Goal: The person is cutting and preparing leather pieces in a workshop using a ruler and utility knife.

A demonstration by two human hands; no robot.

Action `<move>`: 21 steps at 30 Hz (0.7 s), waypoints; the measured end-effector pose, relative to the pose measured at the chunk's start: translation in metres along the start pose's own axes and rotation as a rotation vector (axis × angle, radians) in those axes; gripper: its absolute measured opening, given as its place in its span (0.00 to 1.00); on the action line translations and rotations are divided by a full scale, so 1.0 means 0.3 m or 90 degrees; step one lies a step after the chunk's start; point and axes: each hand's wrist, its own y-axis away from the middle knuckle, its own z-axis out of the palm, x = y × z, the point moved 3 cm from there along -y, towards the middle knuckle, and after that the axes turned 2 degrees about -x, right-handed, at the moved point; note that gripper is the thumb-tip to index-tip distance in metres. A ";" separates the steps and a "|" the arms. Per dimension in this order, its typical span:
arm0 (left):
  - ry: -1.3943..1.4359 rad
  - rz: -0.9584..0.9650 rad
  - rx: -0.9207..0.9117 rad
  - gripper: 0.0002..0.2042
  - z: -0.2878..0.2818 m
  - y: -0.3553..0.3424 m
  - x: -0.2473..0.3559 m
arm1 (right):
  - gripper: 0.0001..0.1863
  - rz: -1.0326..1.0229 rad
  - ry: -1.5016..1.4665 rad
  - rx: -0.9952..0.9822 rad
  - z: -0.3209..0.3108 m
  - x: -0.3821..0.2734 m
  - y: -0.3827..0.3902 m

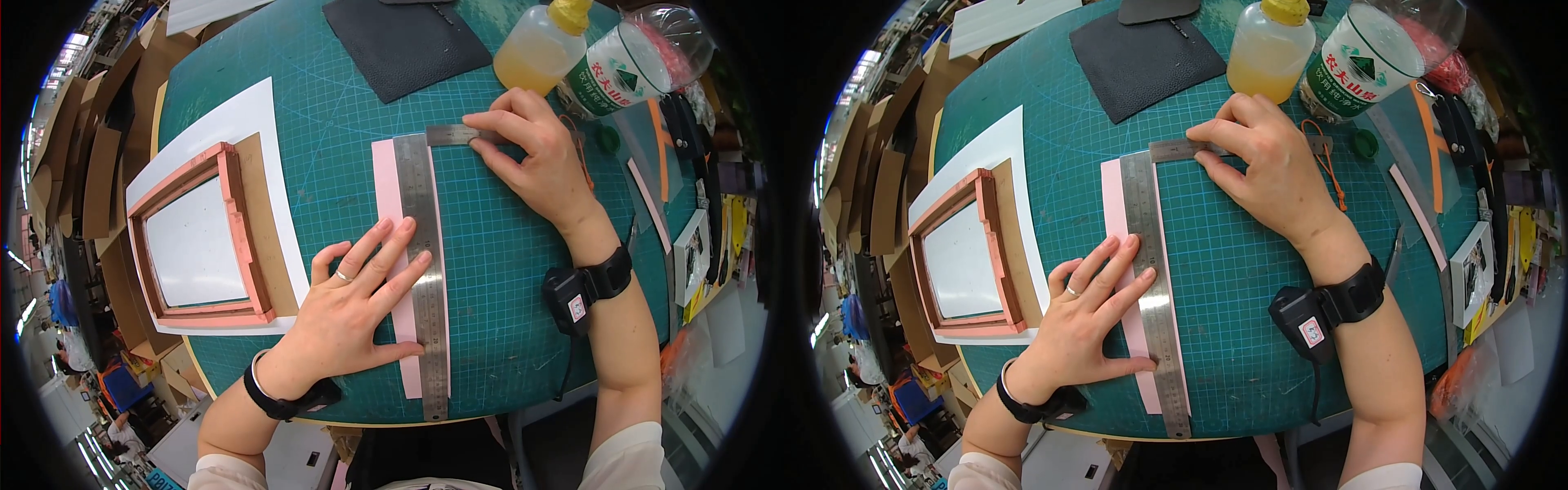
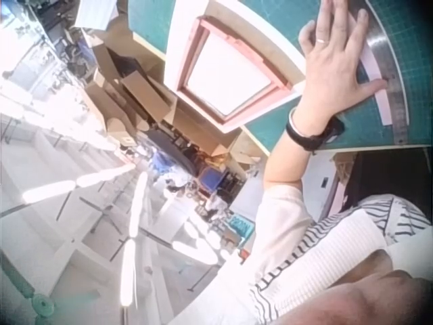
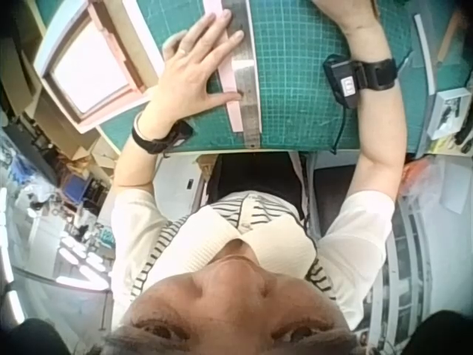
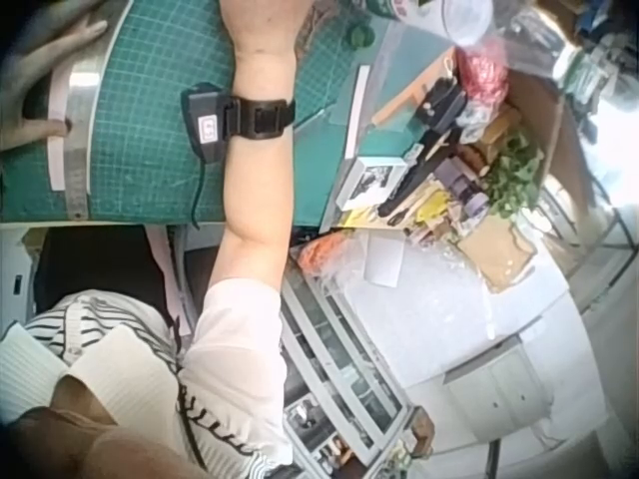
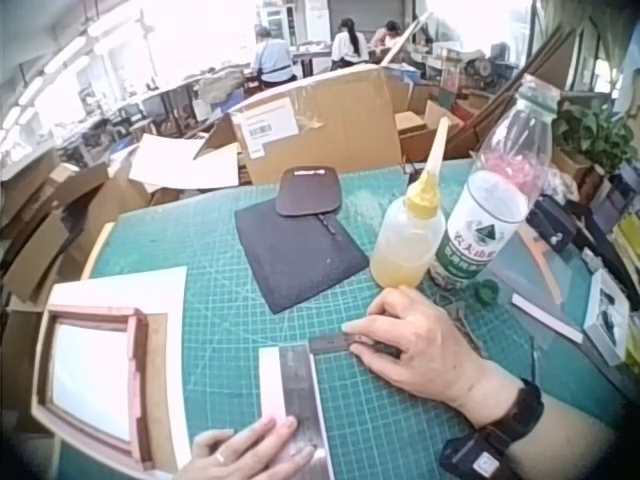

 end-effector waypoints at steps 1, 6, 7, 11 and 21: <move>0.000 0.000 0.000 0.46 0.001 0.000 0.000 | 0.08 -0.001 0.001 0.000 0.000 0.000 0.000; 0.005 0.000 0.003 0.45 0.002 0.001 0.000 | 0.08 -0.001 -0.008 0.001 0.002 0.004 0.001; 0.005 0.001 0.003 0.45 0.002 0.000 0.000 | 0.08 -0.002 -0.006 0.001 0.001 0.004 0.001; 0.007 0.000 0.006 0.45 0.000 -0.001 0.001 | 0.08 -0.006 -0.013 0.002 0.003 0.004 0.001; 0.005 0.001 0.009 0.45 0.001 -0.001 0.002 | 0.08 -0.010 -0.012 0.001 0.004 0.008 0.003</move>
